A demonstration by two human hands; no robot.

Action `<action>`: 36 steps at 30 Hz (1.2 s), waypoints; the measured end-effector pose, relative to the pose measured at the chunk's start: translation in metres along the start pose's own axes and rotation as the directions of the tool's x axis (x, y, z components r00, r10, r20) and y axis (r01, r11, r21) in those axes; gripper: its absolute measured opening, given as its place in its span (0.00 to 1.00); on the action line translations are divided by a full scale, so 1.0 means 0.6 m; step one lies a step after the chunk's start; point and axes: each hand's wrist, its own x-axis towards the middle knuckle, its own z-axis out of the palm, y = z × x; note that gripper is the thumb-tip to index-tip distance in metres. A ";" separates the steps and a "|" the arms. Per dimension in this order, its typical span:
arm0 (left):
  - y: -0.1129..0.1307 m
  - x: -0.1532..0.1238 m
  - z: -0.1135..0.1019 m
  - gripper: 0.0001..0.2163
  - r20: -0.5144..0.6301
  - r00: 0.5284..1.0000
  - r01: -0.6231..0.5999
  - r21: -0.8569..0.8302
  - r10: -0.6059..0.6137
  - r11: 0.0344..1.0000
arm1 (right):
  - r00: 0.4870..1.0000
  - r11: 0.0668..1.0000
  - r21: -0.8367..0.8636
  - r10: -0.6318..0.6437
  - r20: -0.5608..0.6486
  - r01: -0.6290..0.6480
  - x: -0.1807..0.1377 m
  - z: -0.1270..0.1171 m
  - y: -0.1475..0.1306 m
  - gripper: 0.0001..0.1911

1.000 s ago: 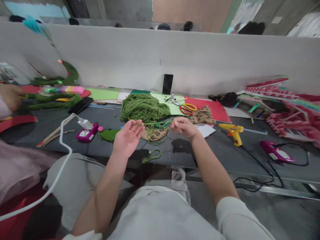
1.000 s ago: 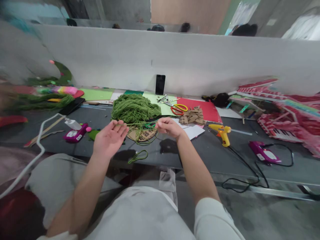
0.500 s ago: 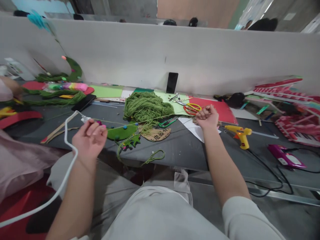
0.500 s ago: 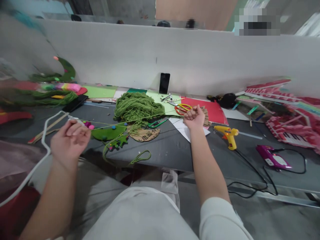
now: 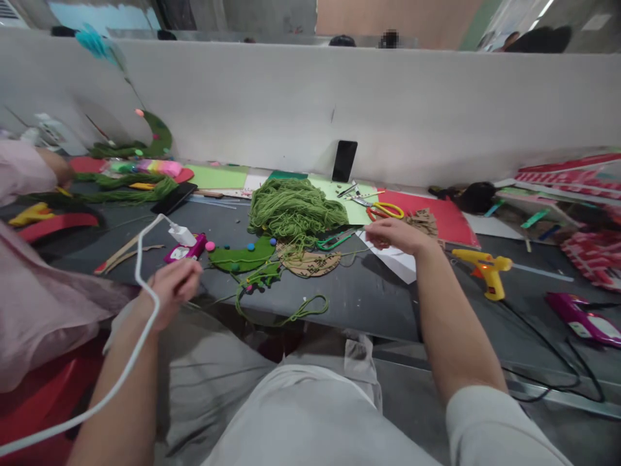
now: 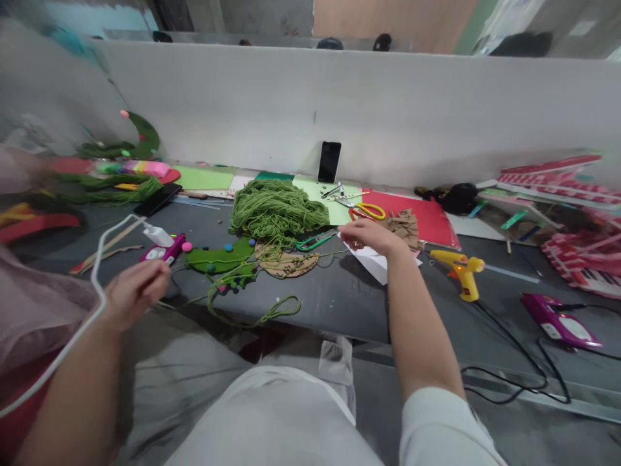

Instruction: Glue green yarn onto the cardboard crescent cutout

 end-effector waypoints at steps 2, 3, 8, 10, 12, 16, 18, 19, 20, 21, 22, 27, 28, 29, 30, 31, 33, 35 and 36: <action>-0.009 0.004 0.049 0.15 0.210 0.968 0.070 0.299 -0.137 0.952 | 0.998 0.884 -0.463 0.063 -0.024 -0.067 0.009 0.031 -0.030 0.21; -0.009 0.004 0.075 0.17 0.338 0.915 0.070 0.404 -0.220 0.912 | 0.989 0.783 -0.611 0.030 -0.145 -0.114 0.014 0.046 -0.043 0.21; 0.023 0.001 0.198 0.17 0.660 0.713 -0.232 0.539 -0.235 0.810 | 0.806 0.574 -0.794 -0.366 -0.465 -0.198 0.031 0.113 -0.076 0.22; 0.042 0.012 0.233 0.16 0.671 0.730 -0.331 0.510 -0.127 0.794 | 0.807 0.618 -0.783 -0.426 -0.409 -0.071 0.037 0.137 -0.075 0.23; 0.059 0.030 0.256 0.16 0.668 0.743 -0.393 0.464 -0.023 0.794 | 0.751 0.711 -0.693 -0.520 -0.407 0.116 0.042 0.163 -0.069 0.24; 0.071 0.064 0.283 0.14 0.675 0.734 -0.447 0.392 0.079 0.804 | 0.914 0.913 -0.089 -0.402 -0.045 0.397 0.043 0.217 -0.052 0.33; 0.065 0.069 0.293 0.12 0.707 0.699 -0.499 0.372 0.110 0.783 | 0.949 0.960 0.179 -0.249 0.193 0.215 0.042 0.241 -0.044 0.38; 0.059 0.069 0.298 0.12 0.730 0.671 -0.543 0.368 0.127 0.755 | 0.937 0.951 0.286 -0.204 0.284 0.120 0.042 0.249 -0.041 0.39; 0.052 0.066 0.302 0.13 0.754 0.641 -0.596 0.372 0.142 0.711 | 0.925 0.919 0.394 -0.179 0.334 0.036 0.042 0.256 -0.040 0.39; 0.044 0.063 0.305 0.14 0.774 0.616 -0.649 0.391 0.149 0.653 | 0.917 0.867 0.498 -0.179 0.357 -0.025 0.042 0.259 -0.040 0.37; 0.036 0.059 0.308 0.15 0.791 0.597 -0.689 0.420 0.133 0.591 | 0.910 0.807 0.587 -0.194 0.368 -0.065 0.041 0.259 -0.041 0.34; 0.021 0.048 0.306 0.16 0.809 0.584 -0.754 0.510 0.066 0.413 | 0.903 0.740 0.670 -0.246 0.353 -0.060 0.031 0.245 -0.053 0.24; 0.024 0.048 0.305 0.15 0.802 0.589 -0.754 0.499 0.103 0.427 | 0.908 0.772 0.634 -0.231 0.348 -0.047 0.029 0.244 -0.054 0.23; 0.029 0.048 0.304 0.14 0.790 0.597 -0.746 0.481 0.142 0.461 | 0.912 0.800 0.599 -0.215 0.349 -0.041 0.026 0.245 -0.054 0.22; 0.035 0.048 0.304 0.13 0.776 0.607 -0.728 0.457 0.172 0.511 | 0.912 0.819 0.573 -0.204 0.355 -0.039 0.024 0.246 -0.054 0.22; 0.040 0.048 0.303 0.13 0.761 0.621 -0.698 0.431 0.186 0.571 | 0.908 0.828 0.560 -0.207 0.364 -0.035 0.022 0.249 -0.054 0.22; 0.047 0.047 0.303 0.13 0.737 0.657 -0.600 0.386 0.157 0.700 | 0.889 0.818 0.575 -0.248 0.384 -0.020 0.020 0.256 -0.053 0.24; 0.049 0.046 0.302 0.14 0.719 0.685 -0.500 0.343 0.121 0.795 | 0.874 0.791 0.612 -0.283 0.394 -0.020 0.021 0.264 -0.051 0.24; 0.048 0.046 0.301 0.14 0.704 0.700 -0.466 0.324 0.119 0.823 | 0.878 0.777 0.629 -0.286 0.383 -0.022 0.023 0.267 -0.049 0.23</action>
